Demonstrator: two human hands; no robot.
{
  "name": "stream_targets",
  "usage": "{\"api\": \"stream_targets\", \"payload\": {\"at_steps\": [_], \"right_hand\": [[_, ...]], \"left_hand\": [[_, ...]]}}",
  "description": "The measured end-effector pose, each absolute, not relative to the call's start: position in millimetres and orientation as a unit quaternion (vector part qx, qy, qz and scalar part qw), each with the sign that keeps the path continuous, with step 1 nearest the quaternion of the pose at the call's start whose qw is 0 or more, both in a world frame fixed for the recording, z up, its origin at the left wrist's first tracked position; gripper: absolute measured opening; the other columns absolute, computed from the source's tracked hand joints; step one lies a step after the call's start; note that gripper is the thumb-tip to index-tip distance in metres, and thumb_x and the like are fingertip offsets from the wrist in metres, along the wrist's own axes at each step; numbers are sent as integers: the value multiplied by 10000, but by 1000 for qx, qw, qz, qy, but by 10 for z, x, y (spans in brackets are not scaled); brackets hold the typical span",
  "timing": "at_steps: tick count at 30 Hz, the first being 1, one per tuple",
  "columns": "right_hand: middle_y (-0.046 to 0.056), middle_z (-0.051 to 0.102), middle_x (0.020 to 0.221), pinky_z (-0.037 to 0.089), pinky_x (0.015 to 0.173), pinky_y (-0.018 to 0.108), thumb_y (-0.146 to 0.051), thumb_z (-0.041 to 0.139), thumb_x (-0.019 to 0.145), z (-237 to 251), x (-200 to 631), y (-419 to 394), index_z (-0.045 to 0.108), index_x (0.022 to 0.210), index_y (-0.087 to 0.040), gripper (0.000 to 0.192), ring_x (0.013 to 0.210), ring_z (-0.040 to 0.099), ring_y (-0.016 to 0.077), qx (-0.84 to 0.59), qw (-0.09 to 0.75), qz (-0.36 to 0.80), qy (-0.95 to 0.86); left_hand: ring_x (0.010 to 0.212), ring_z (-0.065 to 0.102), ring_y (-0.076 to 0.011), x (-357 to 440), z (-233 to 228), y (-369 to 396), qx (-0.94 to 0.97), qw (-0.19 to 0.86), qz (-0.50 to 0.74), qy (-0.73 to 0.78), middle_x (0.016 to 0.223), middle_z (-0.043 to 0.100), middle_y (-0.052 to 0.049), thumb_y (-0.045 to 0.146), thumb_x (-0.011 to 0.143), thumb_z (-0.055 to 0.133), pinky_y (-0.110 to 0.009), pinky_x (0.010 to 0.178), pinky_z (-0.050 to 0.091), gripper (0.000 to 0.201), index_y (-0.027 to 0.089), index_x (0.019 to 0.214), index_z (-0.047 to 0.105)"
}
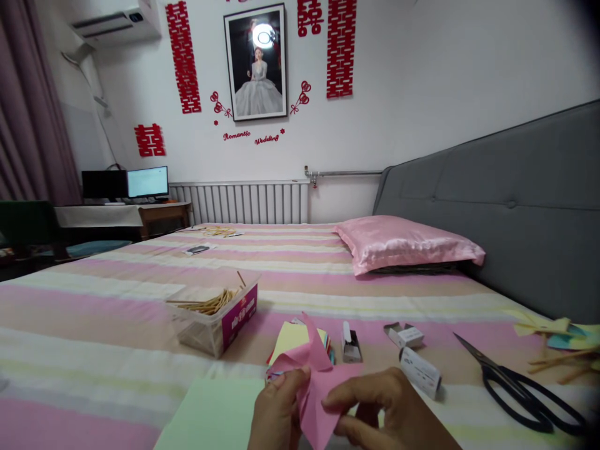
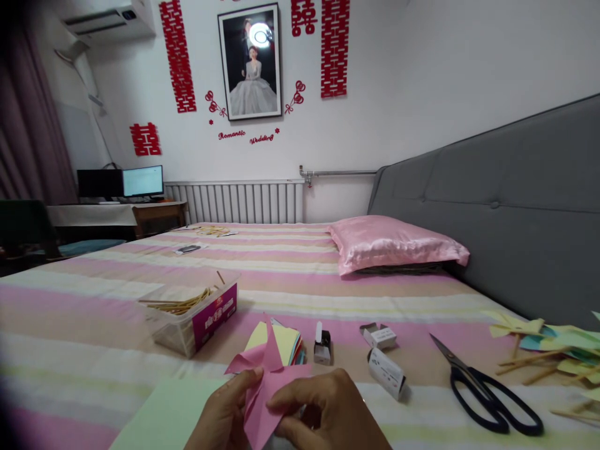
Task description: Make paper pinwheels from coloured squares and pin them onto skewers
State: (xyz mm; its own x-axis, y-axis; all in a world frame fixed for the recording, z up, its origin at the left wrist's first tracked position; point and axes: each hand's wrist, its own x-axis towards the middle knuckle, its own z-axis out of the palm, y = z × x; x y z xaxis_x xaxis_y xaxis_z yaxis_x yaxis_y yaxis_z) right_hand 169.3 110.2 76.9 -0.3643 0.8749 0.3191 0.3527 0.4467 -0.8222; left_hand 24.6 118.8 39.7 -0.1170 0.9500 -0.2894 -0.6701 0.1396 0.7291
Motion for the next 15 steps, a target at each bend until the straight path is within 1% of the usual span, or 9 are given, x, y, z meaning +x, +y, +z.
{"api": "stream_targets", "payload": {"at_steps": [4, 6, 9, 12, 15], "right_hand": [[9, 678, 513, 421, 455, 198, -167, 665, 631, 714, 1655, 1167, 755, 667, -222, 111, 469, 592, 147, -421, 374, 352, -748], [13, 652, 483, 413, 441, 193, -208, 656, 658, 674, 1634, 1192, 733, 634, -184, 84, 449, 584, 140, -424, 369, 383, -733], [27, 642, 525, 429, 447, 202, -301, 635, 696, 599, 1603, 1223, 680, 626, -153, 170, 464, 593, 145, -427, 393, 431, -691], [32, 626, 562, 461, 474, 228, -387, 633, 696, 511, 1571, 1251, 640, 636, -148, 247, 490, 598, 158, -425, 424, 454, -658], [69, 649, 702, 496, 525, 254, -395, 652, 667, 435, 1539, 1273, 606, 608, -149, 257, 547, 618, 172, -420, 469, 457, -628]], "left_hand": [[385, 462, -93, 276, 437, 1144, 191, 647, 624, 394, 402, 512, 41, 215, 518, 755, -219, 426, 329, 216, 138, 480, 557], [377, 444, -84, 296, 436, 1132, 196, 637, 633, 394, 391, 501, 46, 225, 540, 749, -212, 424, 320, 226, 140, 471, 551], [372, 425, -71, 303, 386, 1148, 209, 620, 644, 397, 382, 496, 53, 233, 570, 741, -201, 426, 313, 221, 142, 483, 560], [356, 396, -59, 275, 302, 1191, 229, 595, 646, 421, 368, 489, 57, 270, 562, 755, -191, 409, 286, 236, 138, 489, 575], [361, 404, -59, 245, 243, 1230, 240, 576, 643, 444, 361, 496, 52, 336, 517, 779, -182, 403, 278, 279, 127, 491, 596]]}}
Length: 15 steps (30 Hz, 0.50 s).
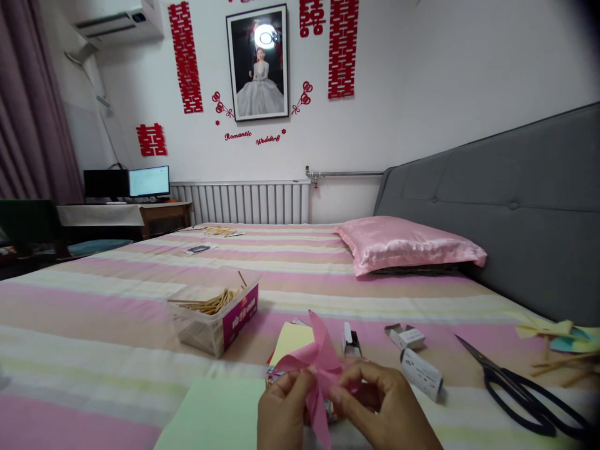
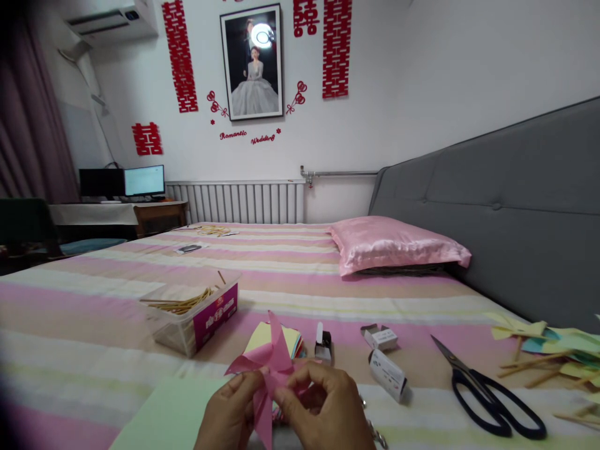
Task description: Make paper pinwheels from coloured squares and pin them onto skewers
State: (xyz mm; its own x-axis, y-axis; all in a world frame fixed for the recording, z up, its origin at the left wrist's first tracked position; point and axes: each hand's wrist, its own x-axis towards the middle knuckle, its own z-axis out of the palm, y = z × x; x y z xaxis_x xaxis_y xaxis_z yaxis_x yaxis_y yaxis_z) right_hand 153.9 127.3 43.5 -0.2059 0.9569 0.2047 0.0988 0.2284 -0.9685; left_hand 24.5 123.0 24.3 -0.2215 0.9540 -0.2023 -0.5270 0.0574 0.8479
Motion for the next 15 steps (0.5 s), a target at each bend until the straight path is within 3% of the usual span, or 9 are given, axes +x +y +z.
{"api": "stream_targets", "payload": {"at_steps": [8, 11, 15], "right_hand": [[165, 636, 1007, 514, 558, 277, -422, 684, 603, 420, 1498, 1263, 516, 520, -159, 323, 656, 663, 217, -425, 537, 464, -562], [153, 646, 960, 509, 554, 272, -419, 700, 586, 418, 1503, 1271, 503, 518, -160, 333, 654, 664, 217, -427, 539, 470, -554], [75, 637, 740, 475, 515, 244, -408, 701, 586, 391, 1517, 1299, 489, 512, -169, 327, 556, 613, 166, -425, 538, 462, -563]], "left_hand": [[360, 418, -49, 332, 342, 1204, 247, 545, 640, 481, 374, 563, 29, 319, 443, 812, -166, 402, 319, 266, 110, 470, 649], [377, 449, -63, 358, 393, 1179, 260, 513, 649, 497, 371, 577, 19, 293, 448, 806, -168, 417, 345, 234, 106, 466, 667], [423, 519, -101, 369, 474, 1137, 288, 507, 636, 506, 418, 639, -16, 270, 456, 797, -183, 455, 397, 195, 113, 470, 683]]}}
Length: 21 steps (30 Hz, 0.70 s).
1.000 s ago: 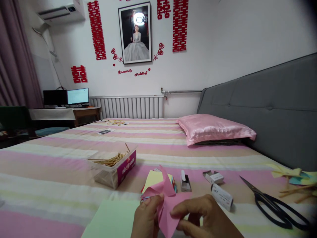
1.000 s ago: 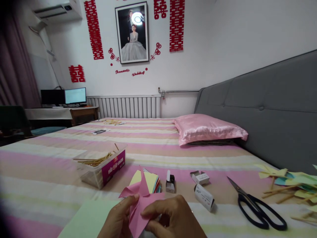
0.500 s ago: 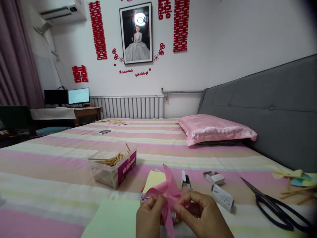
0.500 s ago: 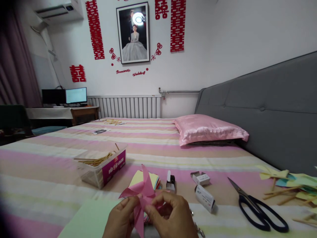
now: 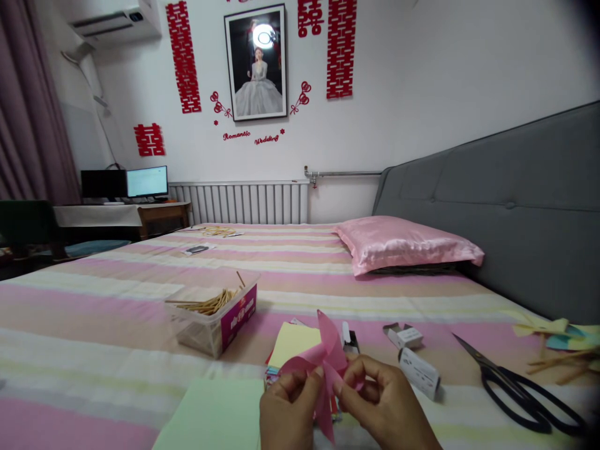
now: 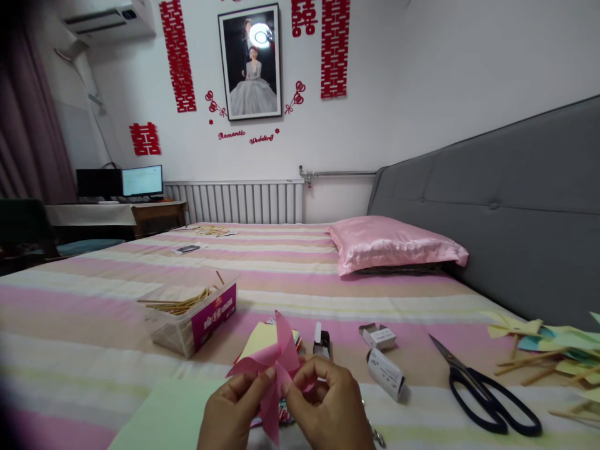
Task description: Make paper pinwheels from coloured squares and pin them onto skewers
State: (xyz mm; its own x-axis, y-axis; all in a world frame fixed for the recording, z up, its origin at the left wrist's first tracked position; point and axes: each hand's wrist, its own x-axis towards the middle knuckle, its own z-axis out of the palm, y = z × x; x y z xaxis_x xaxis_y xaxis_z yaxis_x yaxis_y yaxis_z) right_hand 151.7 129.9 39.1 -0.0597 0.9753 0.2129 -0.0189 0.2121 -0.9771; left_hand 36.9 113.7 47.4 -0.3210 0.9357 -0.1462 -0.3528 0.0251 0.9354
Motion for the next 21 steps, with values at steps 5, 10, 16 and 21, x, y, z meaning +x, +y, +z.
{"api": "stream_targets", "payload": {"at_steps": [5, 10, 16, 21], "right_hand": [[-15, 522, 535, 434, 475, 221, -388, 676, 594, 411, 1526, 1304, 471, 491, -186, 306, 482, 533, 131, -439, 532, 455, -564], [-11, 517, 550, 421, 490, 222, -292, 667, 572, 451, 1539, 1298, 493, 478, -177, 229, 500, 519, 131, -448, 524, 443, -572], [-20, 496, 501, 386, 455, 212, -306, 650, 616, 442, 1541, 1291, 517, 485, -171, 230, 478, 487, 124, -449, 505, 419, -606], [0, 549, 581, 416, 465, 218, -398, 666, 629, 484, 1556, 1250, 460, 534, -185, 312, 491, 506, 120, -429, 516, 431, -603]], "left_hand": [[485, 585, -167, 442, 566, 1096, 293, 464, 656, 519, 426, 647, -29, 241, 481, 758, -227, 494, 445, 119, 133, 498, 710], [508, 598, -186, 465, 614, 1092, 297, 464, 648, 526, 414, 637, -25, 205, 469, 737, -245, 515, 461, 72, 142, 496, 714], [471, 562, -160, 429, 631, 1100, 305, 463, 640, 532, 407, 622, -18, 180, 465, 723, -232, 498, 432, 64, 133, 454, 681], [421, 474, -112, 391, 479, 1151, 300, 488, 641, 511, 392, 570, 22, 230, 503, 716, -216, 464, 366, 169, 144, 418, 598]]}}
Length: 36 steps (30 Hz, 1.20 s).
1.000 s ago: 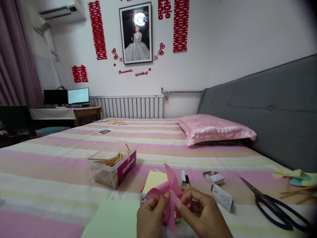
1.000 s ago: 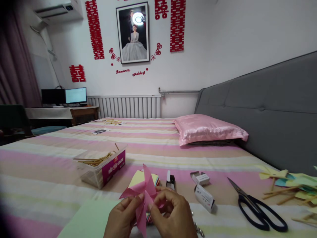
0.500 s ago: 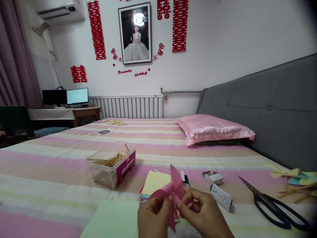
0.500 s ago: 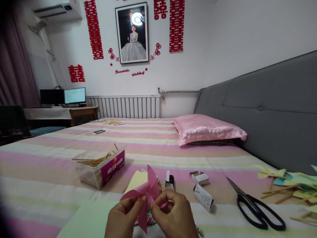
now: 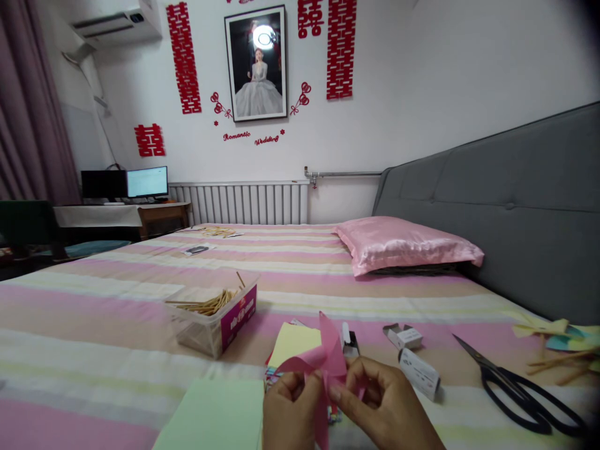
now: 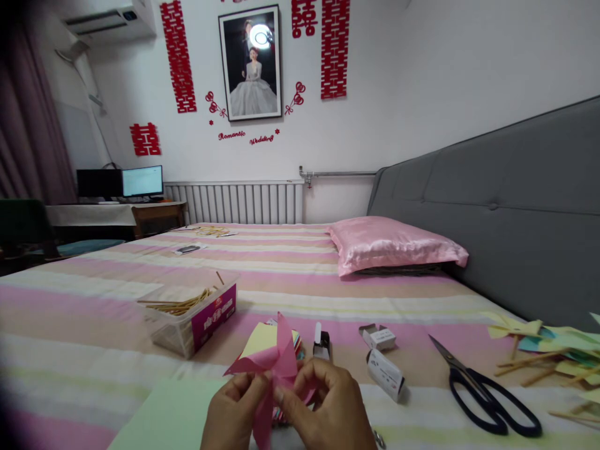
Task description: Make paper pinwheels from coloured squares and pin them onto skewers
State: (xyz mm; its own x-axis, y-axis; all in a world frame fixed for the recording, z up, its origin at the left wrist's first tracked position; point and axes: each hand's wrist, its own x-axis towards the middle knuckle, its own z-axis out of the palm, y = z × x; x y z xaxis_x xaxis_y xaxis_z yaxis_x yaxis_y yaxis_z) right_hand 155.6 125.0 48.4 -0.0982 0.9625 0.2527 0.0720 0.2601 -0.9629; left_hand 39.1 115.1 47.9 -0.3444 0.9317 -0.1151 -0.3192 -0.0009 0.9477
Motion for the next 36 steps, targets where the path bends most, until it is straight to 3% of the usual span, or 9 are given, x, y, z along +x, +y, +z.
{"api": "stream_targets", "payload": {"at_steps": [5, 9, 12, 16, 19, 23, 28, 31, 36], "right_hand": [[6, 598, 739, 482, 522, 223, -362, 707, 588, 554, 1576, 1223, 429, 644, -210, 322, 599, 594, 145, -412, 567, 436, -564], [53, 645, 849, 496, 523, 254, -359, 707, 587, 554, 1583, 1230, 441, 621, -205, 309, 582, 611, 155, -436, 560, 423, -563], [88, 662, 954, 481, 552, 273, -299, 708, 585, 548, 1589, 1228, 535, 571, -187, 206, 638, 621, 181, -464, 537, 349, -611], [98, 679, 993, 475, 635, 303, -236, 697, 612, 546, 1592, 1216, 686, 572, -215, 47, 884, 618, 267, -474, 514, 269, -662], [100, 700, 950, 488, 682, 326, -223, 680, 641, 556, 1605, 1218, 715, 582, -231, 69, 928, 614, 281, -466, 504, 263, -677], [94, 670, 1049, 487, 775, 354, -252, 668, 660, 582, 1644, 1233, 719, 591, -231, 89, 890, 635, 268, -486, 473, 246, -692], [99, 681, 1012, 471, 834, 356, -254, 683, 650, 581, 1672, 1237, 698, 557, -221, 100, 974, 615, 288, -505, 470, 215, -691], [97, 688, 997, 478, 810, 332, -276, 704, 644, 575, 1670, 1228, 695, 564, -218, 99, 958, 623, 285, -511, 479, 211, -681], [17, 680, 653, 477, 642, 251, -271, 707, 662, 576, 1661, 1219, 635, 543, -204, 154, 711, 650, 215, -490, 494, 234, -679]], "left_hand": [[425, 452, -107, 367, 349, 1191, 298, 514, 627, 503, 397, 552, 30, 250, 529, 723, -219, 472, 342, 190, 149, 449, 583], [428, 441, -97, 359, 333, 1199, 298, 536, 629, 478, 397, 538, 39, 240, 545, 723, -215, 477, 327, 187, 148, 460, 584], [415, 410, -84, 340, 305, 1220, 290, 545, 634, 466, 376, 484, 60, 246, 554, 722, -208, 463, 297, 203, 151, 468, 564], [417, 386, -68, 318, 263, 1246, 280, 542, 639, 468, 397, 483, 62, 249, 572, 712, -200, 468, 287, 213, 147, 483, 547], [410, 382, -66, 316, 285, 1238, 283, 536, 639, 474, 394, 485, 61, 255, 565, 711, -201, 466, 294, 207, 149, 481, 554], [400, 408, -72, 337, 411, 1189, 301, 513, 629, 501, 366, 501, 50, 213, 522, 722, -199, 446, 305, 193, 139, 420, 577], [441, 503, -106, 389, 551, 1132, 319, 489, 619, 525, 421, 615, 5, 161, 496, 689, -204, 474, 361, 79, 131, 442, 640], [420, 485, -102, 404, 568, 1121, 332, 491, 605, 532, 406, 605, 3, 182, 491, 672, -208, 465, 350, 91, 128, 430, 631], [379, 369, -62, 413, 548, 1119, 346, 487, 602, 530, 347, 480, 50, 223, 494, 640, -198, 443, 262, 162, 152, 383, 546]]}}
